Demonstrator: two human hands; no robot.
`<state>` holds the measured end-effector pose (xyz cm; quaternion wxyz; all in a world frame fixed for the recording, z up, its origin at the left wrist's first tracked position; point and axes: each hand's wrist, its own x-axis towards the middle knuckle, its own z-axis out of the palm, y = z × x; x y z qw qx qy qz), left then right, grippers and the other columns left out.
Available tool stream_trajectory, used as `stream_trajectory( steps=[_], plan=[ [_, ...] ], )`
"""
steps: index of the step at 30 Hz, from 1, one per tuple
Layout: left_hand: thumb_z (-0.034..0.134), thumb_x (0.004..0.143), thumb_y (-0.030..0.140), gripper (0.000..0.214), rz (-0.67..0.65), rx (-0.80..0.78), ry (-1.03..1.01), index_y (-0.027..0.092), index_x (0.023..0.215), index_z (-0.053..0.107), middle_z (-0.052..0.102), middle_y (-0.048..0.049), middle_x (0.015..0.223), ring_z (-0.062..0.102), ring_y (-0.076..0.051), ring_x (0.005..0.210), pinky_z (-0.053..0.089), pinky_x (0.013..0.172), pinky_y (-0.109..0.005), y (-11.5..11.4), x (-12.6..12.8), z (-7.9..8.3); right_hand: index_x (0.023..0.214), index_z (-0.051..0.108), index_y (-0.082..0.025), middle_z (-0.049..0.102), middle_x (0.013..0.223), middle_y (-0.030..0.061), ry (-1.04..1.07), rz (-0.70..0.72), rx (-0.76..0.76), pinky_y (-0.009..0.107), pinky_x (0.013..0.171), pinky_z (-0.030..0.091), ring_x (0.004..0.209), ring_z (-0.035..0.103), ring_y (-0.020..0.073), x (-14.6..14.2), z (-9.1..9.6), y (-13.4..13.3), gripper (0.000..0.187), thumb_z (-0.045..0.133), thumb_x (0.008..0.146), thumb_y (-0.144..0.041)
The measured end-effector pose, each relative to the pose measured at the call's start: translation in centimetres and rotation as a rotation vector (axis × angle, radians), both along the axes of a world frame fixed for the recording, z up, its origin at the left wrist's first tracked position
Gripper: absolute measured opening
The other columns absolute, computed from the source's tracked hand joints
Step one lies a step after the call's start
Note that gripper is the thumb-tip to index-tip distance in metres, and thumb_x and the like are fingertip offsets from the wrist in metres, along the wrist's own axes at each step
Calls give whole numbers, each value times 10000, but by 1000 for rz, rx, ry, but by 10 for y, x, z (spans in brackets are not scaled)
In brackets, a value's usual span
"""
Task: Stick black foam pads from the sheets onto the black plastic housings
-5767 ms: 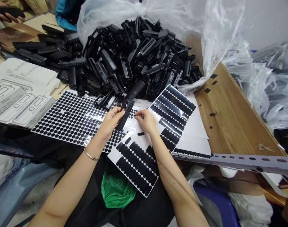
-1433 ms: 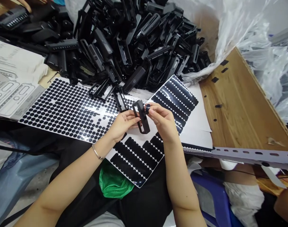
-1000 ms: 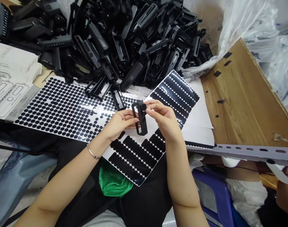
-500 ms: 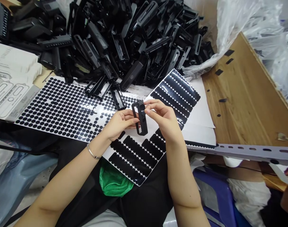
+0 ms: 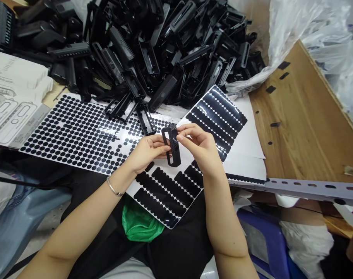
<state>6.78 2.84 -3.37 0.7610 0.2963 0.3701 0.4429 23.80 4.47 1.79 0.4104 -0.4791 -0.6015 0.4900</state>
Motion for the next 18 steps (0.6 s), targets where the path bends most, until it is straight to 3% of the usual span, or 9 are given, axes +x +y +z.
stream_trajectory(
  steps=[18],
  plan=[
    [870,682,316,240,21,181,127,176,840,755,778,-26,825,743,-176,782,627,767,-312,0,0,2,701,689,-222,635,1018,39,18,-42,10,425,964,558,1035,619,210,-3,1,-8,134,761,806,-264]
  ],
)
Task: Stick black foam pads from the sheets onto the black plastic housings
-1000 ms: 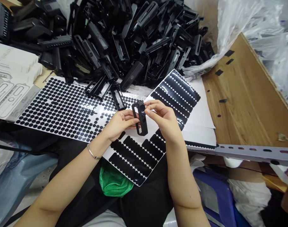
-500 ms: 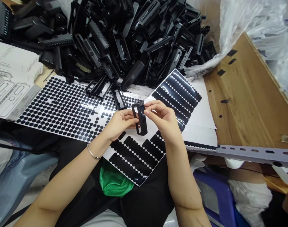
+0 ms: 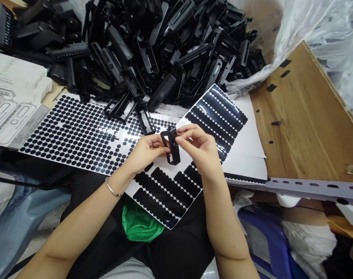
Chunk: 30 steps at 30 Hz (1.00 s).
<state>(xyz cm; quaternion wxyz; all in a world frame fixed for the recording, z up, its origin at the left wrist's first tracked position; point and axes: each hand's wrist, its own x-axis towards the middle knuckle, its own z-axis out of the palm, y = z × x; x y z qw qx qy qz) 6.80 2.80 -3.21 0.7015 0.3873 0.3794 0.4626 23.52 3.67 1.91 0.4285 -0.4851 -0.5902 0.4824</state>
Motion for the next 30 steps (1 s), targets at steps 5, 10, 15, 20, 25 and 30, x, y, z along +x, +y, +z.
stream_trajectory(
  steps=[5,10,15,20,25,30],
  plan=[
    [884,670,309,242,5,-7,-3,175,829,762,779,-26,807,744,-172,761,632,744,-299,0,0,1,694,673,-220,586,1008,29,-63,-34,8,409,920,557,1000,596,198,0,2,-1,139,754,798,-262],
    [894,676,290,260,-12,-9,-54,185,879,770,779,-16,819,745,-161,758,638,742,-286,-1,-1,-3,660,669,-215,541,991,28,-145,-106,58,444,991,492,1005,576,205,-2,-1,-1,148,769,765,-241],
    [888,699,336,304,-31,-28,-113,188,932,763,777,-18,828,740,-158,762,638,734,-284,-3,0,-5,661,652,-220,542,988,28,-198,-142,158,458,1055,432,1048,553,217,-4,0,-5,166,754,790,-234],
    [898,683,366,353,-46,-64,-111,189,948,745,767,-17,821,736,-173,764,635,749,-317,-2,-1,-5,677,651,-240,549,998,34,-299,-176,304,486,1043,446,1038,561,238,-6,1,-9,180,749,826,-255],
    [895,677,406,372,-67,-56,-102,184,927,731,758,-15,795,739,-185,760,642,766,-346,-1,-2,-4,766,698,-274,516,1179,66,-478,-280,459,524,1022,470,1219,507,330,-9,4,-16,122,780,832,-337],
    [883,703,366,287,-98,10,-95,181,865,736,772,-18,805,744,-168,752,645,762,-317,-1,-5,4,1296,574,-331,391,1457,91,-364,-349,386,527,1064,475,1425,339,385,1,4,-9,675,883,709,-453]
  ],
)
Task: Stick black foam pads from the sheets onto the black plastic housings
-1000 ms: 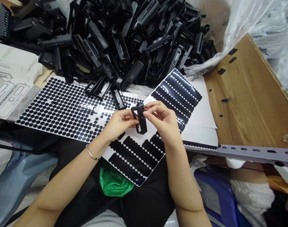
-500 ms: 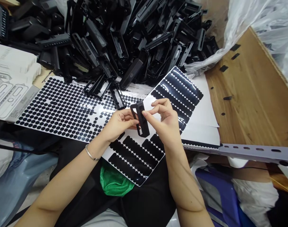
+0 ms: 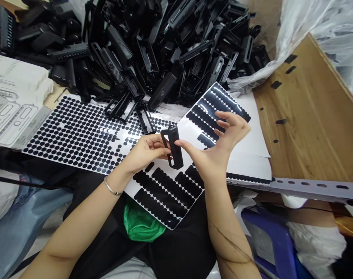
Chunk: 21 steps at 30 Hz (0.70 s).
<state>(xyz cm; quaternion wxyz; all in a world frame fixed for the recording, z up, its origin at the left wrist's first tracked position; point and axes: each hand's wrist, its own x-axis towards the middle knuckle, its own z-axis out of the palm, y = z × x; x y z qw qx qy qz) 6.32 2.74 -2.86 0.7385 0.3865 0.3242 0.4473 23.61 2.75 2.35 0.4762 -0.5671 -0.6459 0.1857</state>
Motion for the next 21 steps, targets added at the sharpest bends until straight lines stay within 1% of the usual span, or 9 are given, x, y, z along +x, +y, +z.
stream_trajectory(
  steps=[1,2,4,6,8,11,16,18,21],
  plan=[
    [879,710,358,272,-14,18,7,180,861,739,774,-19,805,747,-167,753,644,763,-312,0,-1,2,1341,536,-342,405,1476,87,67,82,-61,520,1057,490,1411,377,370,3,-1,3,742,883,701,-485],
    [874,718,353,259,-30,36,15,178,855,742,775,-22,807,749,-169,754,644,765,-313,-1,-1,4,1351,529,-347,448,1469,80,141,197,-135,510,1044,507,1372,443,348,5,-1,5,737,863,716,-521],
    [861,733,342,234,-60,64,36,170,842,744,778,-32,805,755,-182,756,645,769,-326,-2,-3,7,1285,597,-331,587,1360,65,283,438,-279,484,1013,540,1240,584,297,5,-2,8,571,775,799,-573],
    [852,743,320,207,-86,81,55,164,824,744,778,-40,795,758,-195,750,644,761,-336,-4,-4,8,1152,683,-294,699,1171,50,366,560,-349,447,979,563,1096,671,253,1,-2,6,397,703,868,-570],
    [849,743,301,189,-107,85,64,163,820,745,778,-41,787,759,-204,744,644,751,-342,-6,-6,8,1027,718,-263,734,1023,35,371,530,-335,407,928,581,973,705,220,-4,-1,2,320,698,880,-546],
    [851,733,300,191,-110,88,79,169,828,750,775,-35,778,756,-208,736,640,753,-351,-6,-7,7,968,711,-249,737,971,24,347,480,-319,363,855,598,923,710,200,-10,-1,-2,290,732,859,-517],
    [854,709,266,152,-11,100,143,175,761,744,743,-13,706,723,-178,674,616,689,-308,-5,-8,4,1132,685,-279,729,1177,36,391,645,-438,355,895,612,1151,678,234,-3,0,-1,334,796,834,-382],
    [847,706,254,139,-22,99,167,174,754,743,734,-13,687,716,-179,662,610,675,-309,-4,-9,3,1206,662,-288,703,1265,45,373,682,-482,365,908,619,1202,659,248,2,2,0,396,796,838,-350],
    [834,721,257,130,-60,112,146,183,790,752,747,-17,720,732,-190,708,618,728,-331,-4,-9,3,1269,629,-291,662,1346,55,339,710,-512,374,933,618,1228,645,256,7,2,1,468,801,836,-334]
  ],
)
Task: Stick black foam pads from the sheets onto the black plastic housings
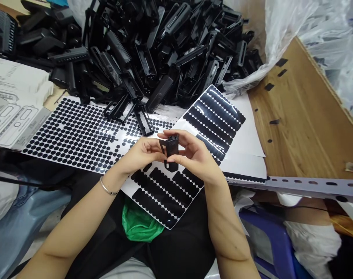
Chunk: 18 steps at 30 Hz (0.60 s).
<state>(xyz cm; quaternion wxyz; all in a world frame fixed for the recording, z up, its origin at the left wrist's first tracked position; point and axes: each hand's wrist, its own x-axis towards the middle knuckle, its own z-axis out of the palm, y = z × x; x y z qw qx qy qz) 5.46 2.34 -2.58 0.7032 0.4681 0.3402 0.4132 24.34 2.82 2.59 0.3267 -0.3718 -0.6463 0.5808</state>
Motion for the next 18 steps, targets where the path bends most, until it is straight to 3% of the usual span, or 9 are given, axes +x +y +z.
stream_trajectory(
  steps=[4,8,10,12,14,15,17,18],
  plan=[
    [847,708,273,160,-49,-20,-18,176,785,746,771,-41,803,738,-189,738,625,735,-323,2,0,2,1221,633,-276,680,1302,58,54,-18,14,407,1017,576,1235,641,259,0,-8,0,459,823,814,-369],
    [816,741,273,206,-70,1,131,181,919,769,787,-68,898,749,-211,829,622,844,-376,7,-11,5,1115,648,-262,712,1211,53,82,-170,7,430,1032,563,1166,679,248,-1,-17,-1,414,846,781,-404],
    [769,788,265,243,76,60,304,185,1017,766,790,-81,951,748,-235,914,594,931,-419,12,-22,5,1088,650,-260,728,1181,54,77,-255,-13,432,1011,574,1135,696,245,0,-17,-2,399,844,777,-418],
    [717,826,243,240,308,155,496,185,1056,754,784,-91,1031,733,-249,991,557,992,-439,19,-33,3,1069,661,-252,751,1123,54,81,-246,-53,420,976,590,1073,723,239,0,-14,-7,388,849,769,-410],
    [668,849,209,215,454,287,650,187,1049,744,771,-88,1089,710,-255,1046,518,1037,-440,25,-43,0,1059,683,-233,767,1041,46,62,-54,-126,381,894,616,973,747,227,-4,-12,-15,381,853,762,-400],
    [651,855,195,222,460,344,709,193,1060,735,761,-83,1127,691,-261,1089,497,1056,-439,27,-45,-2,1065,693,-224,770,995,36,34,92,-159,347,830,625,910,752,214,-8,-12,-21,378,846,768,-402],
    [643,854,178,276,390,443,823,200,1122,703,728,-87,1212,639,-277,1187,449,1096,-444,30,-45,-4,1106,708,-211,768,922,14,-73,391,-175,281,708,611,792,739,182,-22,-16,-35,384,817,797,-410],
    [653,853,182,316,340,472,885,197,1168,677,709,-98,1250,612,-290,1223,428,1107,-453,31,-43,-5,1136,710,-210,767,893,5,-138,469,-132,258,666,593,742,724,167,-31,-20,-43,389,804,812,-404]
  ],
)
